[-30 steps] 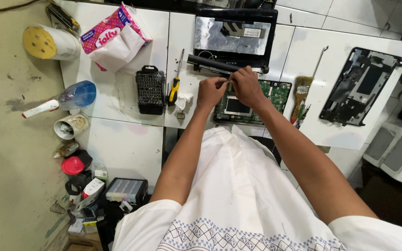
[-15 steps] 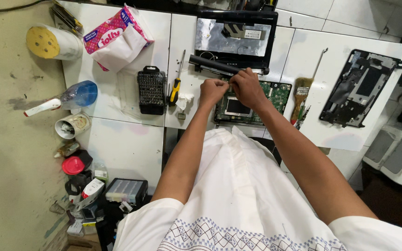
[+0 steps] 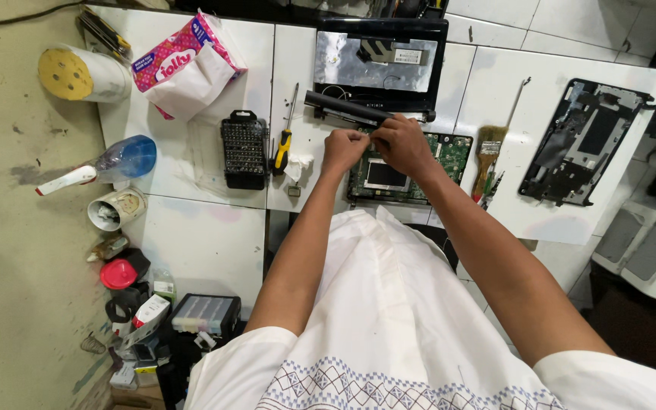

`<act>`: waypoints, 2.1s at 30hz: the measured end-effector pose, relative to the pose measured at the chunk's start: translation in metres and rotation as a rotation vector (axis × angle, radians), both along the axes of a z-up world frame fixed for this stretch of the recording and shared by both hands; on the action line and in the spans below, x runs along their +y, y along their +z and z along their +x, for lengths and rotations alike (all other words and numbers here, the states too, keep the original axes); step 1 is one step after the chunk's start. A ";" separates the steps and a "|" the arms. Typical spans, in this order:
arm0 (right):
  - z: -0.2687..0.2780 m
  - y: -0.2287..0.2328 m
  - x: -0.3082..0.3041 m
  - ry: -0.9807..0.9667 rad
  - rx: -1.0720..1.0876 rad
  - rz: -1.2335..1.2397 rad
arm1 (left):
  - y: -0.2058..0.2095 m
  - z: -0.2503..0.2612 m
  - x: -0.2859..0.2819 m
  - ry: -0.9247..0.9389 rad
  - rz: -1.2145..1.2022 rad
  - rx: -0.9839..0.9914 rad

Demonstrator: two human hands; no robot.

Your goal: The person places a green circuit board on a white table and uses a screwdriver to tighten screws on the board. The person then picks up a small black component and attaches it to the circuit board.

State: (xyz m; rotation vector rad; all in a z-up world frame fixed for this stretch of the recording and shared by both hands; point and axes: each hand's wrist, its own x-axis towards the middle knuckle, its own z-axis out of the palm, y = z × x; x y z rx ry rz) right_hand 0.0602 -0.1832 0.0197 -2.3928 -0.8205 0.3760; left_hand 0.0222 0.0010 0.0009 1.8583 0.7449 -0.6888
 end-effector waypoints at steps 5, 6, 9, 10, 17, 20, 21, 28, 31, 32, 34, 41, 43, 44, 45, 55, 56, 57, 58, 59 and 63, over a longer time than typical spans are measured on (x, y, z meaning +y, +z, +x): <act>-0.003 -0.010 0.002 -0.005 -0.101 -0.074 | -0.018 -0.005 -0.001 0.048 0.019 -0.029; -0.005 -0.016 0.002 -0.034 -0.110 -0.095 | -0.021 -0.009 -0.002 0.080 0.044 -0.037; -0.008 -0.026 0.008 -0.065 -0.144 -0.115 | 0.011 -0.013 -0.002 0.192 0.027 -0.104; -0.009 -0.023 0.010 -0.067 -0.144 -0.116 | 0.019 -0.013 -0.003 0.191 0.026 -0.104; -0.015 -0.028 0.018 -0.108 -0.153 -0.117 | 0.014 -0.017 0.009 0.240 0.122 -0.153; -0.013 -0.034 0.018 -0.125 -0.138 -0.116 | -0.002 -0.015 0.011 0.211 0.139 -0.146; -0.014 -0.037 0.018 -0.131 -0.131 -0.115 | -0.005 -0.015 0.011 0.206 0.140 -0.144; -0.011 -0.023 0.021 -0.132 -0.122 -0.112 | -0.008 -0.015 0.012 0.206 0.147 -0.131; -0.010 -0.016 0.023 -0.148 -0.088 -0.058 | -0.013 -0.012 0.015 0.213 0.138 -0.112; -0.011 -0.015 0.023 -0.152 -0.082 -0.048 | -0.014 -0.013 0.014 0.213 0.141 -0.114; -0.013 -0.015 0.022 -0.155 -0.075 -0.038 | -0.015 -0.014 0.014 0.214 0.145 -0.114; -0.013 -0.010 0.023 -0.193 -0.043 -0.001 | -0.015 -0.011 0.015 0.194 0.137 -0.131; -0.012 -0.010 0.023 -0.187 -0.043 0.002 | -0.017 -0.011 0.015 0.192 0.128 -0.135; -0.012 -0.009 0.023 -0.173 -0.046 -0.007 | -0.019 -0.011 0.015 0.192 0.125 -0.137; -0.011 -0.008 0.023 -0.158 -0.049 -0.016 | -0.021 -0.011 0.016 0.192 0.121 -0.139; -0.012 -0.018 0.023 -0.118 -0.086 -0.054 | -0.016 -0.010 0.016 0.212 0.096 -0.138; -0.012 -0.020 0.023 -0.112 -0.095 -0.051 | -0.016 -0.010 0.016 0.211 0.095 -0.139; -0.012 -0.022 0.023 -0.105 -0.104 -0.049 | -0.017 -0.010 0.016 0.210 0.094 -0.139; -0.011 -0.024 0.022 -0.105 -0.104 -0.049 | -0.015 -0.010 0.016 0.210 0.094 -0.139; -0.011 -0.026 0.022 -0.071 -0.134 -0.074 | -0.013 -0.011 0.016 0.212 0.092 -0.135; -0.008 -0.025 0.024 -0.001 -0.191 -0.135 | -0.006 -0.010 0.016 0.217 0.086 -0.138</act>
